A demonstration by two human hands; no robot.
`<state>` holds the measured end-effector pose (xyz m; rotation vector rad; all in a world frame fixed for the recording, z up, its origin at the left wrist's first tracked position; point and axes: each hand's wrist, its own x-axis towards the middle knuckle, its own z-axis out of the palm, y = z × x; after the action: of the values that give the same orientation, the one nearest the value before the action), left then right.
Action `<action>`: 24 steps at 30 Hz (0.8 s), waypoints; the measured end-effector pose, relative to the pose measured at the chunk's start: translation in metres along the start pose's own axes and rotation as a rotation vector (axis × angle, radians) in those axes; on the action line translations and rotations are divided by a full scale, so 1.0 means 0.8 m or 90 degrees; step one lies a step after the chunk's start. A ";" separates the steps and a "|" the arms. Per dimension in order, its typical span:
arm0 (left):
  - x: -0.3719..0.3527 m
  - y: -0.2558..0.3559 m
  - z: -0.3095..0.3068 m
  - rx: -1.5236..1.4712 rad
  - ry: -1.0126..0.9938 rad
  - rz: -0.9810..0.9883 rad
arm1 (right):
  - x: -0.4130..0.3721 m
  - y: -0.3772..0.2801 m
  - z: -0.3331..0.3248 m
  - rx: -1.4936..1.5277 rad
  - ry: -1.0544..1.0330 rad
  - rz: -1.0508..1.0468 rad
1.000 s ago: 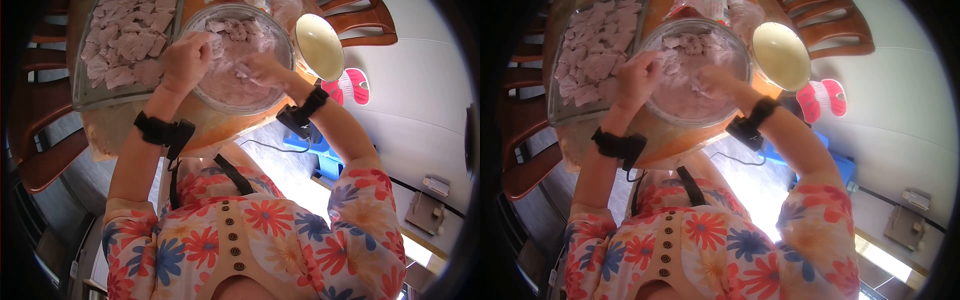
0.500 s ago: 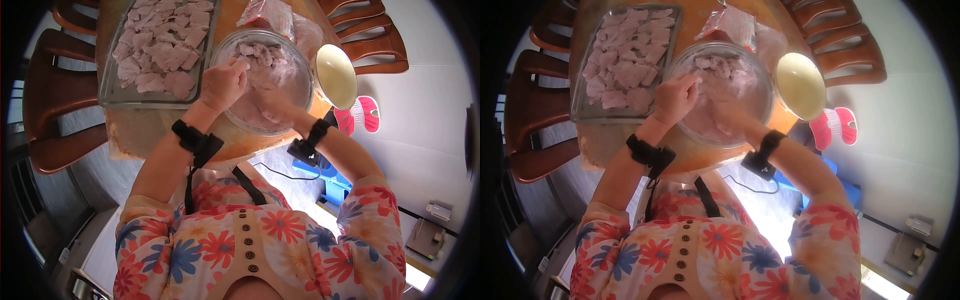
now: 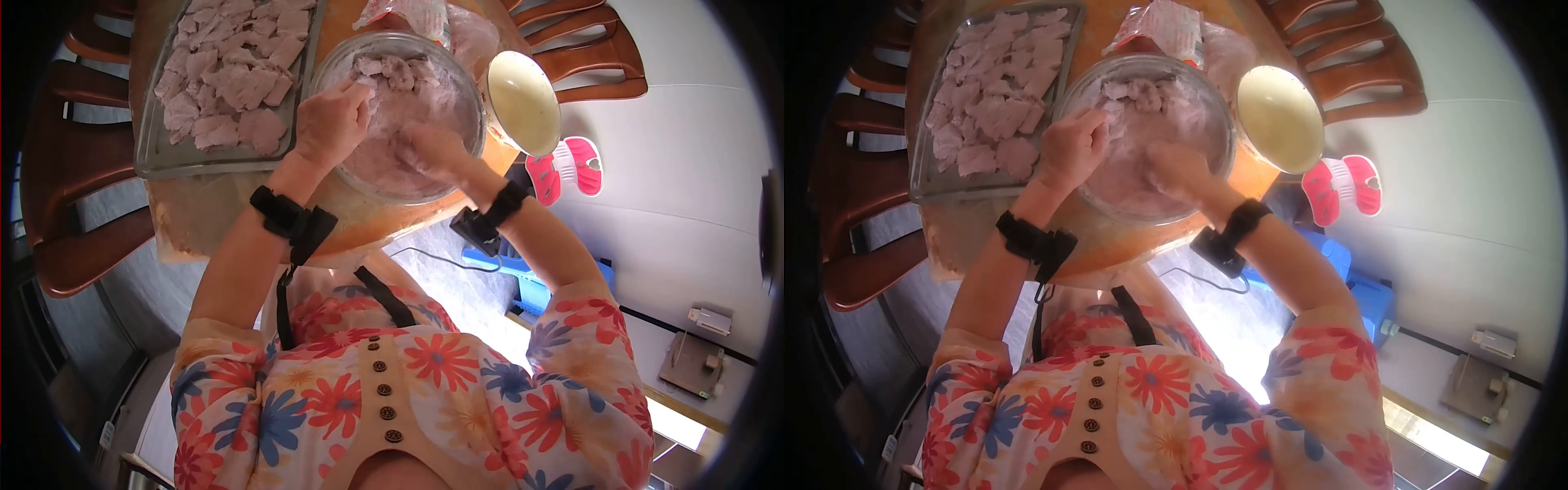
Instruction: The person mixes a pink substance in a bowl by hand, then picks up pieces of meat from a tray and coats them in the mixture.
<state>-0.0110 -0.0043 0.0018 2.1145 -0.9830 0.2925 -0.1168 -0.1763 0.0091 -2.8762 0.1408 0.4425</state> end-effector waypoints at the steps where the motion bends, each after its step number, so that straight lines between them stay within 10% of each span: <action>1: -0.002 0.000 0.000 0.000 -0.005 0.000 | 0.008 0.013 -0.002 0.094 0.002 -0.048; 5: 0.000 0.000 -0.002 -0.001 -0.029 -0.009 | 0.003 0.015 -0.040 0.505 -0.164 0.111; 11: 0.006 0.013 -0.012 -0.130 -0.209 0.013 | 0.007 0.013 -0.051 0.611 -0.188 0.081; 21: 0.014 0.006 -0.010 -0.167 -0.307 -0.043 | 0.013 0.013 -0.050 0.603 -0.174 0.083; 24: 0.020 0.002 -0.036 -0.129 -0.263 -0.102 | 0.036 0.038 -0.023 0.188 0.079 -0.155</action>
<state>0.0018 0.0074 0.0298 2.0898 -1.0153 -0.3255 -0.0884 -0.2117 0.0110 -2.5840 -0.1140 0.1793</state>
